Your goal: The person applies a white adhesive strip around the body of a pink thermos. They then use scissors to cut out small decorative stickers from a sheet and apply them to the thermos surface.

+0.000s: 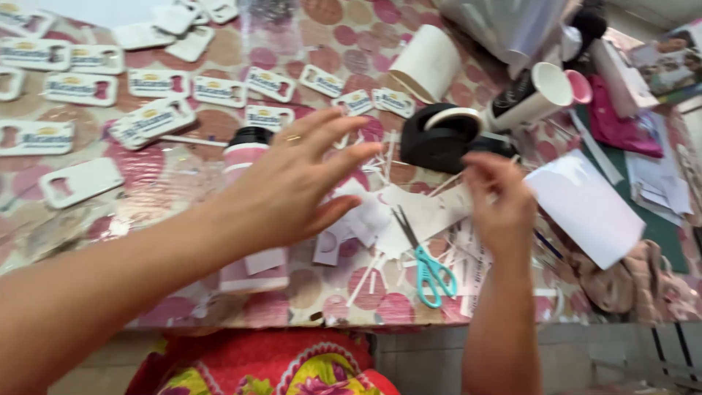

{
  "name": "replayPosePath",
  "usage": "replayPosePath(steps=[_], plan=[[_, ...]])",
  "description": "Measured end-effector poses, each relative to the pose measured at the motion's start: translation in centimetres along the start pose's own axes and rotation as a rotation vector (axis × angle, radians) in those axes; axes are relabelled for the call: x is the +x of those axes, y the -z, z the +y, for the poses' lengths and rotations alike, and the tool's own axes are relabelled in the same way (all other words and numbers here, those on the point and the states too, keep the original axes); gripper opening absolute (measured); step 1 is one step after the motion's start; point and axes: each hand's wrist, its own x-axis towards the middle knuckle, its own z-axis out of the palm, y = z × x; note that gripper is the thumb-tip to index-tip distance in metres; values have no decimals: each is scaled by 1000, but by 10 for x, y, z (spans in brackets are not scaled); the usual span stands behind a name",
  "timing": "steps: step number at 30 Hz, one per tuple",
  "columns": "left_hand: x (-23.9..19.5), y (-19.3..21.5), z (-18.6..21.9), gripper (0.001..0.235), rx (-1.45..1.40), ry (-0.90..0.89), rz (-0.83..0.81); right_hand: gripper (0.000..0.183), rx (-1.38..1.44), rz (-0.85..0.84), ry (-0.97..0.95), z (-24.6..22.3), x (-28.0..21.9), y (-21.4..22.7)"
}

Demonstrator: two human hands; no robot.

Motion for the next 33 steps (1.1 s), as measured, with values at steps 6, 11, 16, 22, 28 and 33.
replayPosePath(steps=[6,11,16,22,28,33], plan=[[127,-135,-37,64,242,-376,122,15,-437,7,69,137,73,49],[198,-217,-60,43,241,-261,-7,28,-370,-342,-332,146,105,34],[213,-237,-62,35,235,-267,40,26,-325,-451,-491,100,110,65],[227,-302,-60,16,326,-324,101,24,-347,-440,-394,164,97,95],[230,-310,-45,28,313,-165,226,24,-466,-410,-531,197,80,62],[232,-320,-45,9,397,-180,256,19,-687,-341,-521,221,56,43]])
